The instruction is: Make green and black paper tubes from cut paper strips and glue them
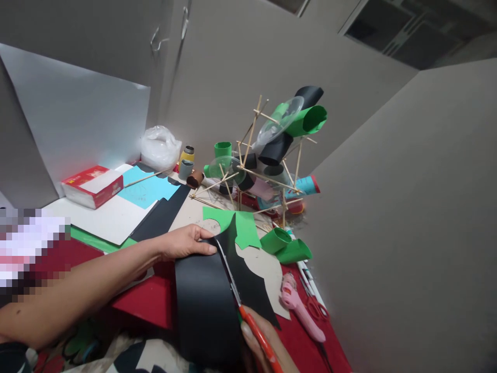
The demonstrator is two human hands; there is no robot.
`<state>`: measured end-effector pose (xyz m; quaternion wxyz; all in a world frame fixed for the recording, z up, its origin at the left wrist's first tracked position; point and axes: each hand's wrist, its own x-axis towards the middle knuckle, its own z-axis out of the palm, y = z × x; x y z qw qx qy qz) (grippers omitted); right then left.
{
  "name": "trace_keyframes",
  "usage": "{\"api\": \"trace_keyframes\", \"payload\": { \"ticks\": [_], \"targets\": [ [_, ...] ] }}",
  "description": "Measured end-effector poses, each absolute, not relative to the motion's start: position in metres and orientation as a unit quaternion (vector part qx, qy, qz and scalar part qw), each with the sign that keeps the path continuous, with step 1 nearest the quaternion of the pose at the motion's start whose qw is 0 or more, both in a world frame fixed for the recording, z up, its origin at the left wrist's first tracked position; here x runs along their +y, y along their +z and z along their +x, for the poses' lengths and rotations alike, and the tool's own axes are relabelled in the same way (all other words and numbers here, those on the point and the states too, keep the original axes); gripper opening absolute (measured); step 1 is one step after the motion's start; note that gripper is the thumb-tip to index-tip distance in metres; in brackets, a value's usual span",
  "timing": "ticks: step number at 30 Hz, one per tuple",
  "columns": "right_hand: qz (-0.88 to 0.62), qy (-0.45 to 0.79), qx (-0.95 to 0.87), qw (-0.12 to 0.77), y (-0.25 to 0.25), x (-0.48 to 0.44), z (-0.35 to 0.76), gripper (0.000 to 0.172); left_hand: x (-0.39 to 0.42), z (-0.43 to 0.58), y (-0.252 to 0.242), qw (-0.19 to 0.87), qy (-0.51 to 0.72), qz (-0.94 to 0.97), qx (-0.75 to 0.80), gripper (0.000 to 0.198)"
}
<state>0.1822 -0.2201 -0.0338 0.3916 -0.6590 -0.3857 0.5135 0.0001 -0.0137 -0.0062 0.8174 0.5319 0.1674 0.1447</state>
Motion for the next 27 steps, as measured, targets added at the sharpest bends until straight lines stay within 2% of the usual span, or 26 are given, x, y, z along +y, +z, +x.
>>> {"api": "trace_keyframes", "payload": {
  "ticks": [10,14,18,23,27],
  "targets": [
    [-0.643,0.519,-0.413,0.383,-0.033,-0.209,0.18,0.056,-0.016,0.001,-0.004,0.814,0.137,0.538,0.172,0.033],
    [-0.624,0.518,-0.41,0.417,-0.036,-0.202,0.178,0.049,-0.013,0.0,-0.005,0.818,0.139,0.529,0.178,0.032],
    [-0.633,0.523,-0.404,0.404,-0.039,-0.201,0.181,0.053,-0.01,-0.002,-0.006,0.821,0.133,0.526,0.175,0.03],
    [-0.656,0.521,-0.403,0.37,-0.039,-0.205,0.187,0.067,-0.01,-0.002,-0.009,0.815,0.119,0.538,0.181,0.027],
    [-0.657,0.511,-0.418,0.364,-0.036,-0.2,0.19,0.059,-0.01,-0.001,-0.015,0.814,0.11,0.541,0.18,0.026]
  ]
}}
